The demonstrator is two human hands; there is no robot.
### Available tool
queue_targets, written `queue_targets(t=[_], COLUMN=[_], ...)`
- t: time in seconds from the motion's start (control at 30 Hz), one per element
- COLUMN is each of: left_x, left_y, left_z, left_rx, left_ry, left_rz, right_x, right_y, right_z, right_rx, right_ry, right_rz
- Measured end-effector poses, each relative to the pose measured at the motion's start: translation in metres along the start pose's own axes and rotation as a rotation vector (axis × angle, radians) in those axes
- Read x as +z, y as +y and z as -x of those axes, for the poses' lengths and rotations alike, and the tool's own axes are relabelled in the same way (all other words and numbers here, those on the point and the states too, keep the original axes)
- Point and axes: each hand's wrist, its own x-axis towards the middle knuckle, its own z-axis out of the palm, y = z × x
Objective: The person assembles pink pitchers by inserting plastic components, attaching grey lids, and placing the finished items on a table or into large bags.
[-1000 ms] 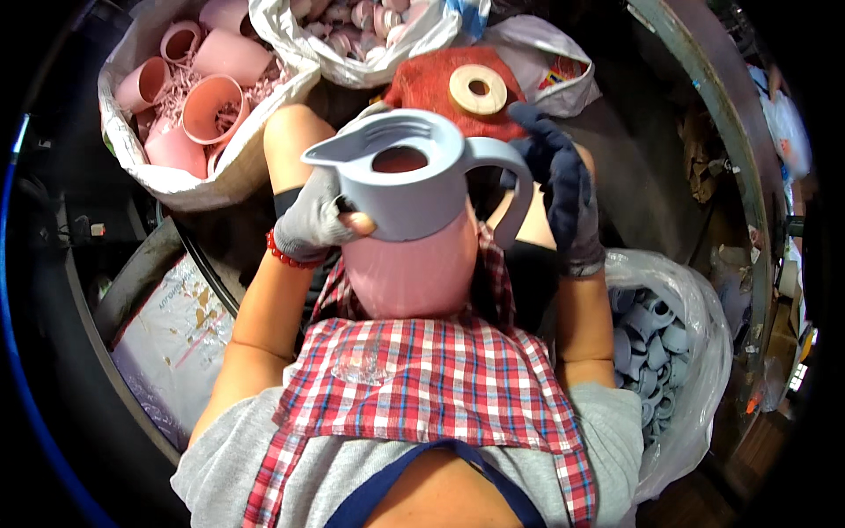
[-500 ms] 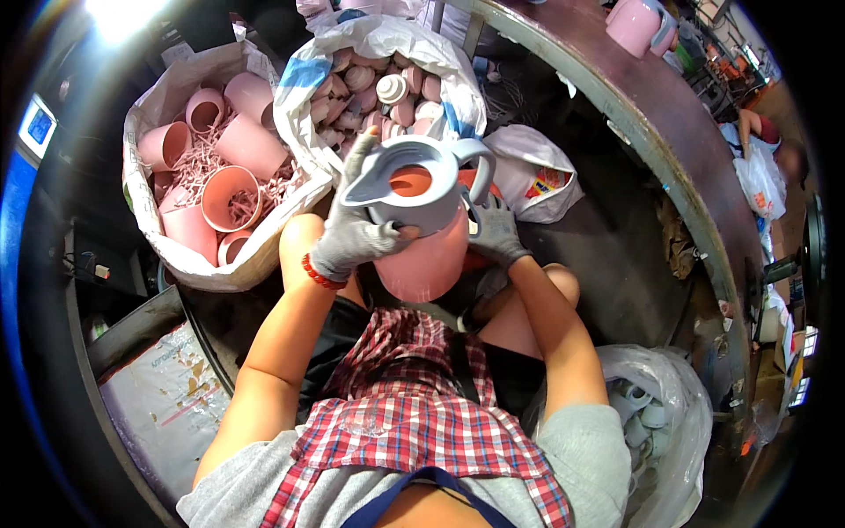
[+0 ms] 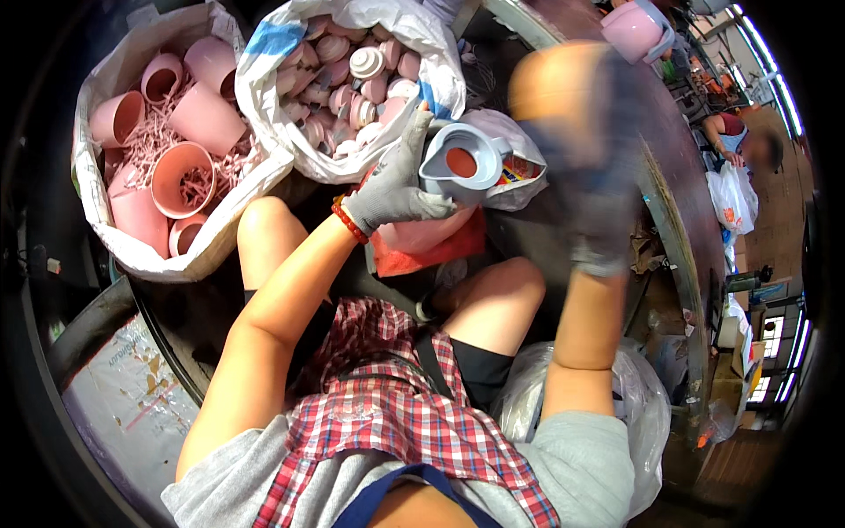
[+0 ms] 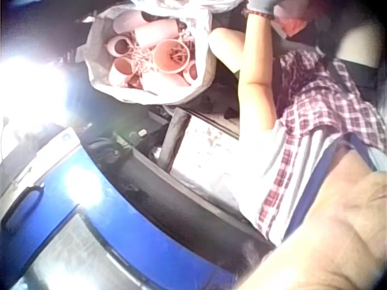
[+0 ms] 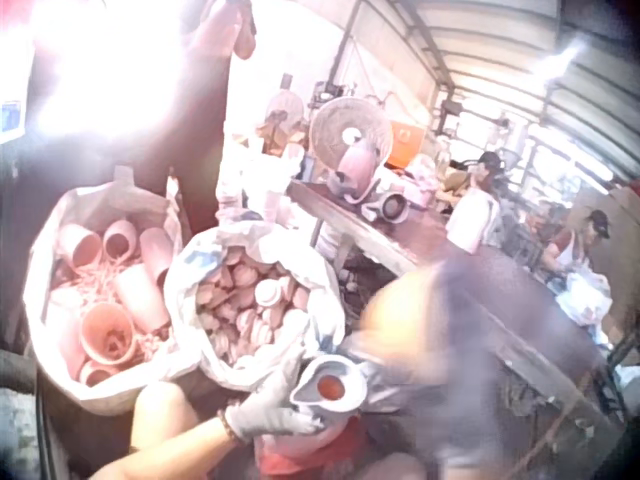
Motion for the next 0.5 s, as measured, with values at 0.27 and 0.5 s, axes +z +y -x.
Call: queue_targets(t=[0.27, 0.5], left_x=[0.008, 0.006], left_y=[0.031, 0.018], left_z=[0.043, 0.041], left_rx=[-0.125, -0.224], left_ry=[-0.070, -0.040], left_rz=[-0.286, -0.288], right_x=[0.022, 0.029], right_y=[-0.004, 0.032], right_z=[0.036, 0.034], right_rx=[-0.022, 0.141], right_ry=[-0.347, -0.181], right_rz=[0.368, -0.277])
